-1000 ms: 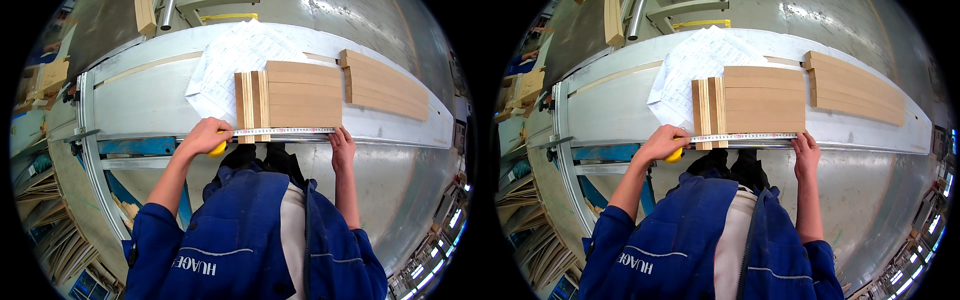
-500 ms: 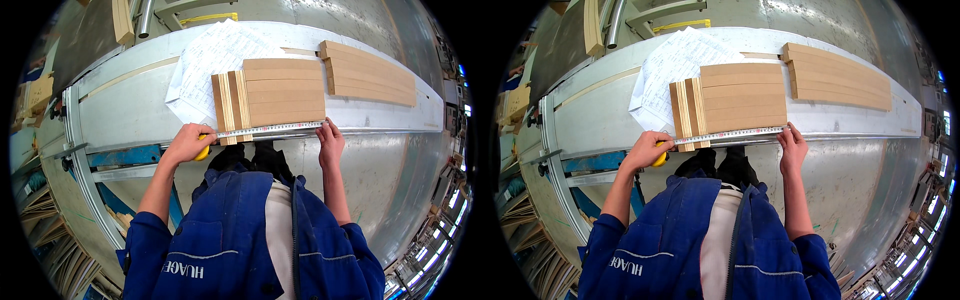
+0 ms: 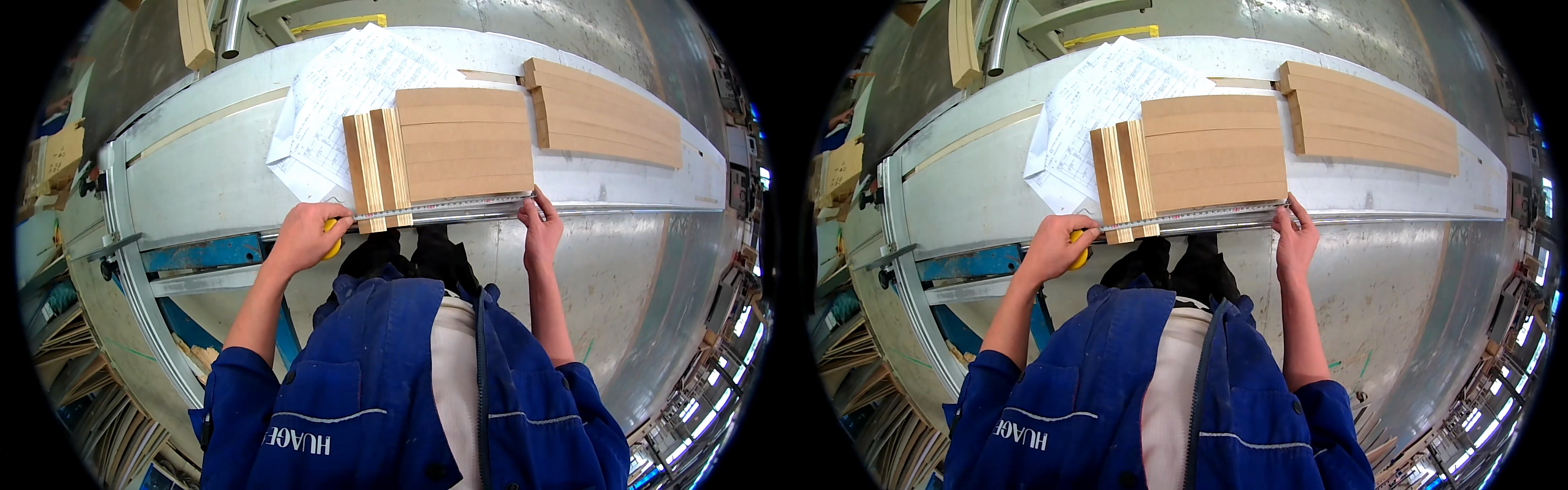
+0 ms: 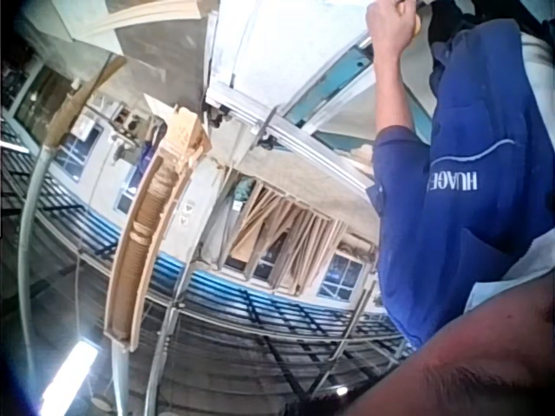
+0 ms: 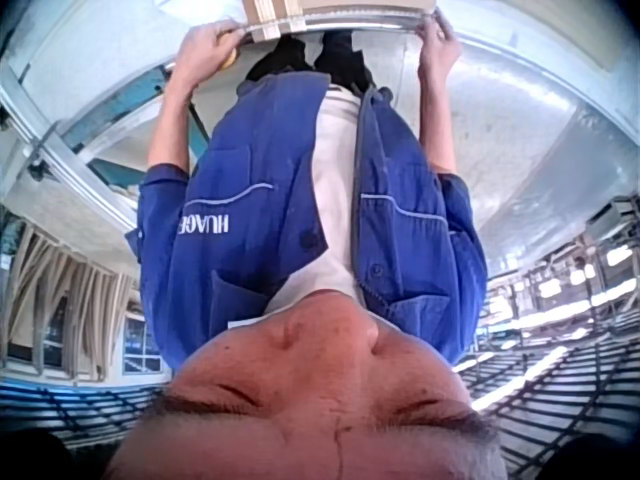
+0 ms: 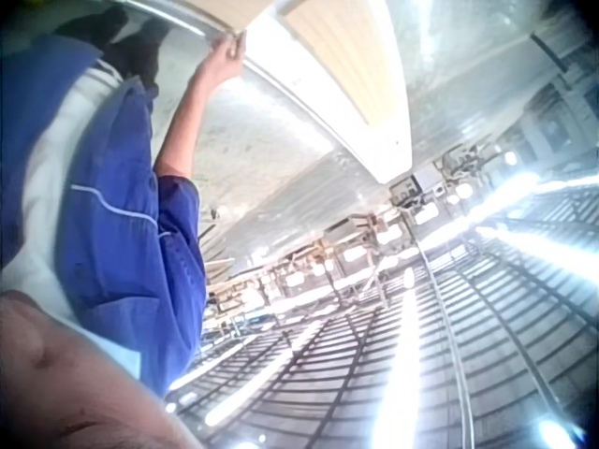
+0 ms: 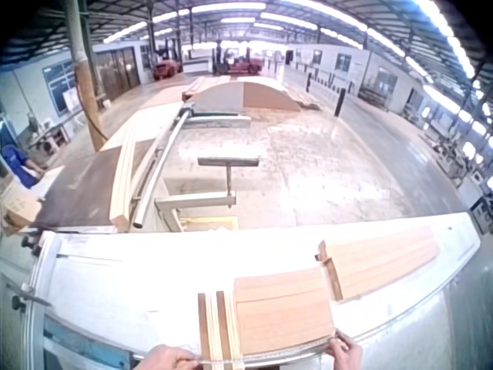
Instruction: The person uses a table saw to cut wooden planks into smaller pieces. They then stack the cut pieces, measure them with a tape measure, and mark them with a marker.
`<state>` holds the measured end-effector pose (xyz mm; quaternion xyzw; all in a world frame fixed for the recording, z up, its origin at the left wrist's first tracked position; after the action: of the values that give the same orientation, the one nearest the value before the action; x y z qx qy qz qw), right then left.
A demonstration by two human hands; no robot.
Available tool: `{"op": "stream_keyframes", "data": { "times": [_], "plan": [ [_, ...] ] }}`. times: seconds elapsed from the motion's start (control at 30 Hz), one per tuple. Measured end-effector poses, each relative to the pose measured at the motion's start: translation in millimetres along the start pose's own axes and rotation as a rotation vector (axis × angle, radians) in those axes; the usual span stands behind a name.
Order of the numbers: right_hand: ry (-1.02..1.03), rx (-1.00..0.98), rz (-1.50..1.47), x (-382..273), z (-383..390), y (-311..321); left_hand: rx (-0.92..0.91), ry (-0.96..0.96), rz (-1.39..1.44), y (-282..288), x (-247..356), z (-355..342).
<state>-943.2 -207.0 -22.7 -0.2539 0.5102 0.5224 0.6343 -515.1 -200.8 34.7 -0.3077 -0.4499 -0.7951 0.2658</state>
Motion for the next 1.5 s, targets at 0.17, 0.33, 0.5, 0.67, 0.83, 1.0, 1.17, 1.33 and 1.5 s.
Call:
{"op": "stream_keyframes", "data": {
  "times": [0.17, 0.33, 0.5, 0.67, 0.83, 1.0, 1.17, 1.33, 1.5],
  "plan": [
    [0.038, -0.007, 0.092, 0.8, -3.3, -0.1, 0.039, -0.033, 0.016, -2.5, -1.9, 2.2],
    [0.008, 0.0, 0.169, -3.4, -5.9, -3.0, -0.016, 0.033, 0.03, -0.8, -3.9, -2.2],
    [0.105, -0.101, 0.312, -4.7, -20.0, 5.7, -0.058, 0.048, 0.054, 1.5, -7.7, -8.5],
    [0.259, -0.133, 0.266, -3.4, -28.4, 13.8, -0.066, 0.036, 0.049, 2.1, -9.0, -10.3],
    [0.61, -0.155, 0.862, -55.9, -10.0, -2.7, -0.116, 0.073, 0.061, 2.9, -9.9, -10.6],
    [0.827, -0.329, 1.12, -70.9, -10.2, -17.0, -0.204, 0.127, 0.183, 1.2, -14.8, -16.8],
    [0.846, -0.345, 1.163, -66.5, -9.9, -17.7, -0.33, 0.191, 0.221, -0.7, -22.0, -23.9],
    [0.753, -0.348, 1.071, -53.0, -11.1, -14.8, -0.431, 0.215, 0.244, -0.9, -20.9, -28.6],
    [0.68, -0.372, 0.95, -53.9, -11.1, -17.5, -0.48, 0.196, 0.299, -4.0, -26.4, -31.6]
  ]
}}
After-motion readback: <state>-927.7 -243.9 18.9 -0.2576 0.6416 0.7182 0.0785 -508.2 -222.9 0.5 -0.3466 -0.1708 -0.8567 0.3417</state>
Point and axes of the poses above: each hand's wrist, its own z-axis away from the middle knuckle, its own y-axis out of the back of the hand, x = y × z, the point moved 5 cm from there along -z, towards the middle knuckle, and after that the axes turned 2 degrees about -x, right-handed, at the moved point
